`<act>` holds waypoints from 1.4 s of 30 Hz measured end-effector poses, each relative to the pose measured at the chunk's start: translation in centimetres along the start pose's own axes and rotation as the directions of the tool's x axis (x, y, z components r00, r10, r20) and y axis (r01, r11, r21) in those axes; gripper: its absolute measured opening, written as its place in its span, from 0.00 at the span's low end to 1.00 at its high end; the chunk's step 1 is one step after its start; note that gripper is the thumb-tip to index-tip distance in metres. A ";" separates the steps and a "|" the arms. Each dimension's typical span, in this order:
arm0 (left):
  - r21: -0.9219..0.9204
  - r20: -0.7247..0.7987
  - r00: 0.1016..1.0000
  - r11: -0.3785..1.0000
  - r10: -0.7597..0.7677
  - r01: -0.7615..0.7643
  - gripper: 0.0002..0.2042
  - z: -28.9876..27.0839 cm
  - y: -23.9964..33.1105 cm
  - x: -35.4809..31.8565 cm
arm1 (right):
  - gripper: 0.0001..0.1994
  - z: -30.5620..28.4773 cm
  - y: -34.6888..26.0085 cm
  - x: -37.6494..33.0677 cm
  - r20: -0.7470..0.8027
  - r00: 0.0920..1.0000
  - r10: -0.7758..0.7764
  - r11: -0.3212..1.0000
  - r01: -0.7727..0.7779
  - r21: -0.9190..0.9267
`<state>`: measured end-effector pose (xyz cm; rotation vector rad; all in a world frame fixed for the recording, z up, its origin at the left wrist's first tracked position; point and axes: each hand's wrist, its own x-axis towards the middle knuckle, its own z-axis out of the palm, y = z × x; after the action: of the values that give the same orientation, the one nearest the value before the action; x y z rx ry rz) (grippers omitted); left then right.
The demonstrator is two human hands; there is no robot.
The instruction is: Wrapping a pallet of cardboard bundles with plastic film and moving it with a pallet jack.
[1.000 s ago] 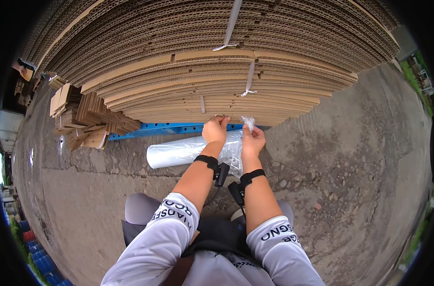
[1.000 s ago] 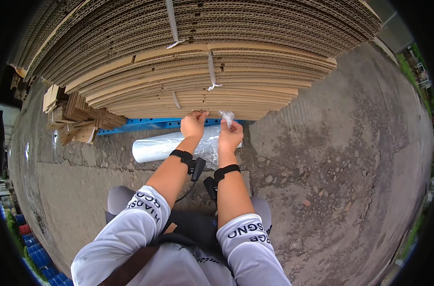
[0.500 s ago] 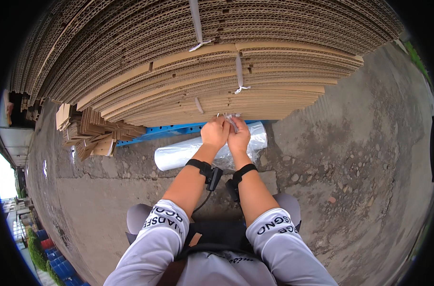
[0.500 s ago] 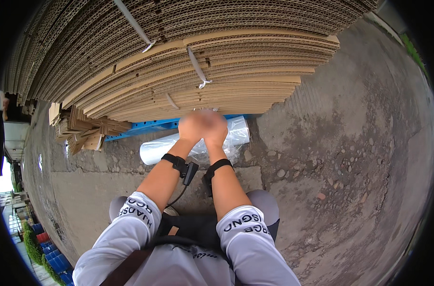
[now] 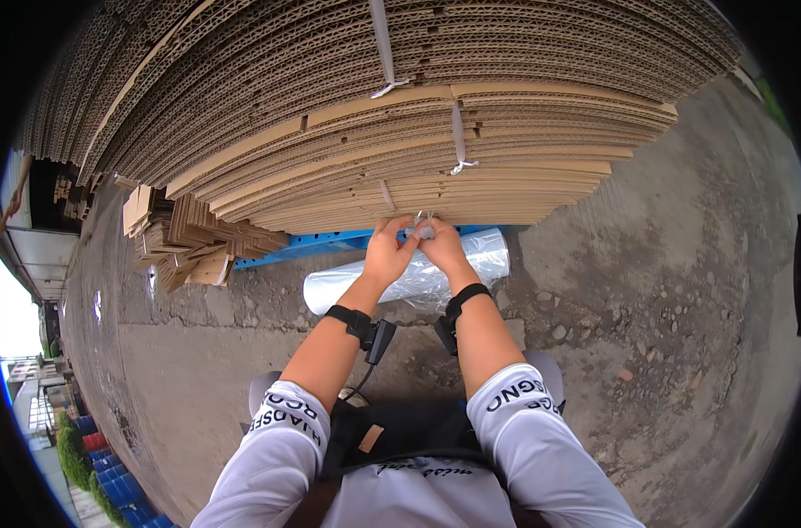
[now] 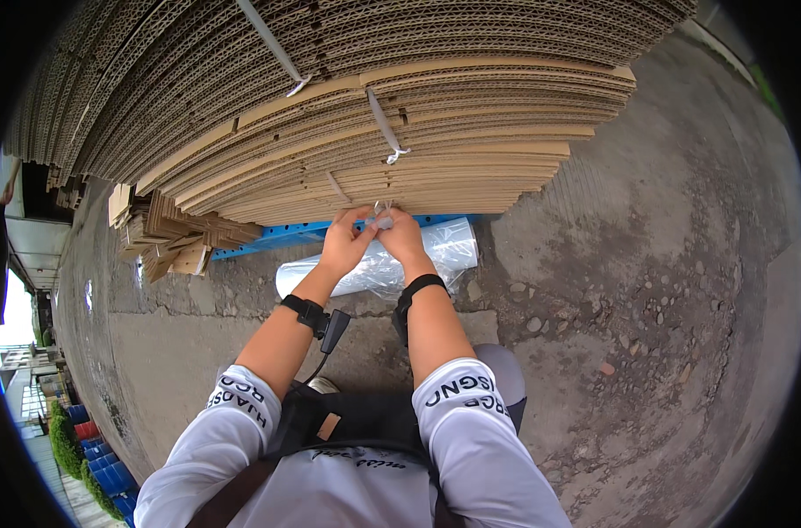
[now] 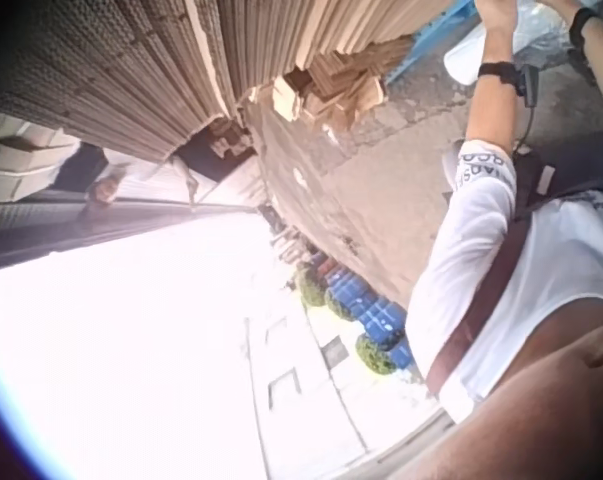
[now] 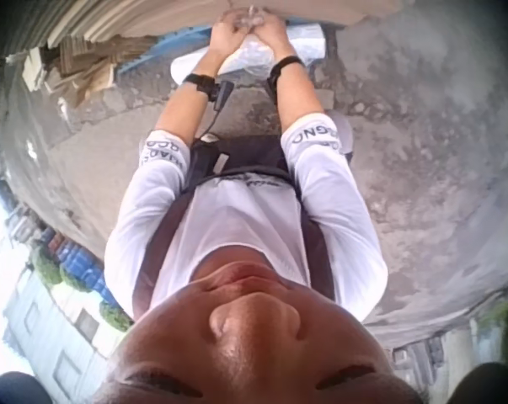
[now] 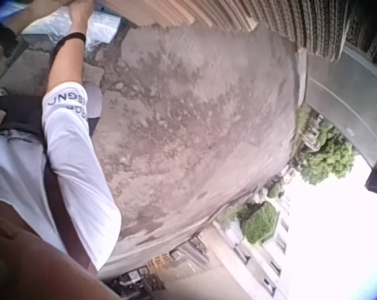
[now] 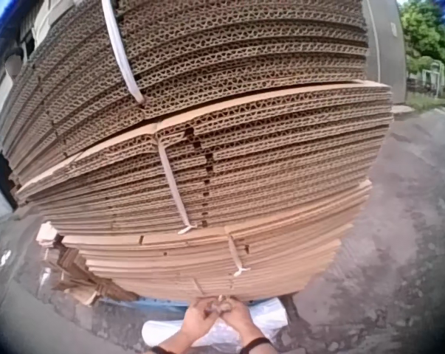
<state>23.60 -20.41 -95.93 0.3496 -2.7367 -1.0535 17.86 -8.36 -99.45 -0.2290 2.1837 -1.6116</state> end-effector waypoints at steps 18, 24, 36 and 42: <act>0.183 0.176 0.976 0.979 -0.125 0.092 0.14 2.3 -0.8 0.3 | 0.11 -2.9 2.8 -1.1 -0.205 0.978 -0.030 0.942 -0.041 -0.333; 0.137 0.256 0.926 0.959 -0.278 0.250 0.16 -2.3 -6.2 -3.7 | 0.15 -0.7 -0.6 -1.3 -0.098 0.995 -0.018 0.948 -0.014 -0.318; -0.352 0.749 0.538 0.457 -0.386 0.817 0.20 0.5 -1.7 -3.8 | 0.17 0.1 0.3 -5.2 -0.125 0.970 0.211 0.964 -0.227 -0.136; -0.386 0.655 0.639 0.549 -0.404 0.742 0.18 1.5 -0.6 1.1 | 0.22 3.0 -0.1 -6.6 -0.102 0.994 0.041 0.979 -0.061 -0.197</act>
<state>22.20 -20.22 -97.39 1.0856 -2.3971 -2.4875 25.06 -8.64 -98.54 -0.1535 2.4079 -1.4031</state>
